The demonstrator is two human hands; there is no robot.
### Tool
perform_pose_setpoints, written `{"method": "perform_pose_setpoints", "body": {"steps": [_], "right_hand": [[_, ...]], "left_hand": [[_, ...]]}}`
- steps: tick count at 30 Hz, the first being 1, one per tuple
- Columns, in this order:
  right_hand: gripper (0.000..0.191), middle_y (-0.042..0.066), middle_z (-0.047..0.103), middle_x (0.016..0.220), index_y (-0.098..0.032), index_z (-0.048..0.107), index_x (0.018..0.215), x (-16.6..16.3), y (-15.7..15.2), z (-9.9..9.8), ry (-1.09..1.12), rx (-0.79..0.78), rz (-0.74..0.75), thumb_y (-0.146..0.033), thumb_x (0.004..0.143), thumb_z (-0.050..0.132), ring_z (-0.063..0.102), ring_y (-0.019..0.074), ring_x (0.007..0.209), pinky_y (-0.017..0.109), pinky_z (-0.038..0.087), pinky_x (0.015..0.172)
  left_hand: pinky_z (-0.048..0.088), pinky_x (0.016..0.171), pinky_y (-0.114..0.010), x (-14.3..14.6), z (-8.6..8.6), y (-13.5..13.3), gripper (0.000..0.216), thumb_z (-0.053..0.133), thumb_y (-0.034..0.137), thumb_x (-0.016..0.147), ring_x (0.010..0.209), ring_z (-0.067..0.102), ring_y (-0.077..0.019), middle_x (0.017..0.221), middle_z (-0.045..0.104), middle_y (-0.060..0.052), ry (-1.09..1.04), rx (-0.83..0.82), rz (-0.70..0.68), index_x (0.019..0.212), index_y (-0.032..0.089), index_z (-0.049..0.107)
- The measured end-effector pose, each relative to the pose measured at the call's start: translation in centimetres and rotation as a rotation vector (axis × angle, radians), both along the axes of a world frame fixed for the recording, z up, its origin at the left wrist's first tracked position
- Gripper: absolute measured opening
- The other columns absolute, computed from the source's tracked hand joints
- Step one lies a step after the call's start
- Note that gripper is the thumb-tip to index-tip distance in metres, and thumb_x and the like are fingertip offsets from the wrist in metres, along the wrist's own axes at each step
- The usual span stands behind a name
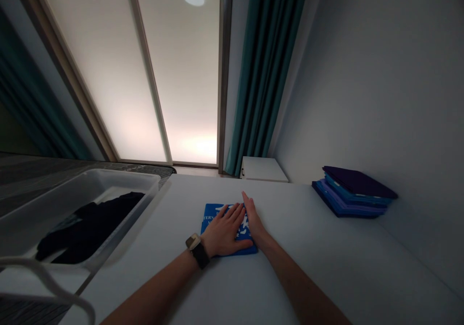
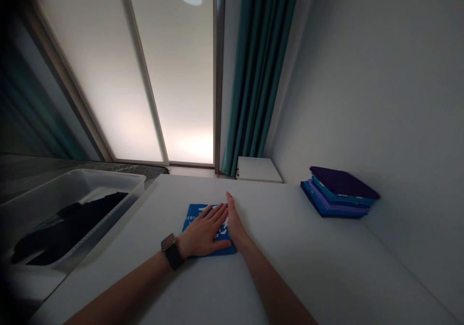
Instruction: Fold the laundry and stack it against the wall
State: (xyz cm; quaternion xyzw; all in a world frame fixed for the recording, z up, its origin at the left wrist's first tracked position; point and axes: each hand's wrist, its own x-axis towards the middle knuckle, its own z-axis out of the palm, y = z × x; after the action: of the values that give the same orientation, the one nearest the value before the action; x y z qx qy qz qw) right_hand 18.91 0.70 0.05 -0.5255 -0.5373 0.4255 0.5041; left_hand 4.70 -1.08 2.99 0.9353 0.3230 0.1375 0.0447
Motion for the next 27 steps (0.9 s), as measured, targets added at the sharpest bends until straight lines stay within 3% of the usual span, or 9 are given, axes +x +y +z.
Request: {"method": "perform_pose_setpoints", "body": {"steps": [8,14,21,23,27], "right_hand": [[0.081,0.002,0.021,0.157,-0.021,0.016,0.152,0.8,-0.2,0.2,-0.013,-0.042,-0.010,-0.064,0.089,-0.011,0.019,0.0137,0.144,0.038,0.024,0.115],[0.077,0.002,0.020,0.157,-0.017,0.015,0.153,0.8,-1.1,1.5,0.123,-0.009,-0.042,-0.059,0.092,-0.007,0.017,0.0130,0.144,0.036,0.022,0.116],[0.076,0.001,0.016,0.158,-0.019,0.009,0.153,0.8,-1.6,2.1,0.095,-0.014,0.013,-0.058,0.091,-0.010,0.018,0.0125,0.143,0.034,0.025,0.115],[0.077,0.001,0.018,0.158,-0.021,0.014,0.153,0.8,-1.6,2.0,0.172,-0.011,0.005,-0.061,0.091,-0.006,0.019,0.0134,0.144,0.036,0.024,0.115],[0.069,-0.001,0.030,0.154,-0.027,0.036,0.146,0.6,-1.1,1.9,0.556,0.017,-0.072,-0.066,0.090,0.021,0.022,0.0145,0.143,0.037,0.017,0.117]], "left_hand": [[0.017,0.116,-0.047,0.0,0.4,-0.2,0.077,0.031,0.067,0.091,0.143,0.024,-0.0281,0.155,0.029,-0.012,-0.006,-0.020,0.018,0.151,0.018,0.024],[0.017,0.116,-0.048,0.0,0.2,-0.2,0.084,0.035,0.071,0.087,0.143,0.023,-0.0295,0.155,0.029,-0.012,-0.012,-0.011,0.020,0.150,0.017,0.025],[0.017,0.116,-0.049,0.1,0.2,-0.1,0.087,0.036,0.073,0.085,0.143,0.024,-0.0303,0.154,0.030,-0.013,-0.005,-0.021,0.019,0.150,0.016,0.026],[0.016,0.116,-0.048,0.1,0.1,0.0,0.087,0.035,0.074,0.085,0.143,0.023,-0.0297,0.155,0.029,-0.013,-0.002,-0.019,0.021,0.150,0.017,0.026],[0.016,0.117,-0.047,-0.1,0.0,0.1,0.088,0.032,0.075,0.085,0.144,0.021,-0.0289,0.156,0.027,-0.011,0.014,-0.022,0.013,0.151,0.017,0.023]]}}
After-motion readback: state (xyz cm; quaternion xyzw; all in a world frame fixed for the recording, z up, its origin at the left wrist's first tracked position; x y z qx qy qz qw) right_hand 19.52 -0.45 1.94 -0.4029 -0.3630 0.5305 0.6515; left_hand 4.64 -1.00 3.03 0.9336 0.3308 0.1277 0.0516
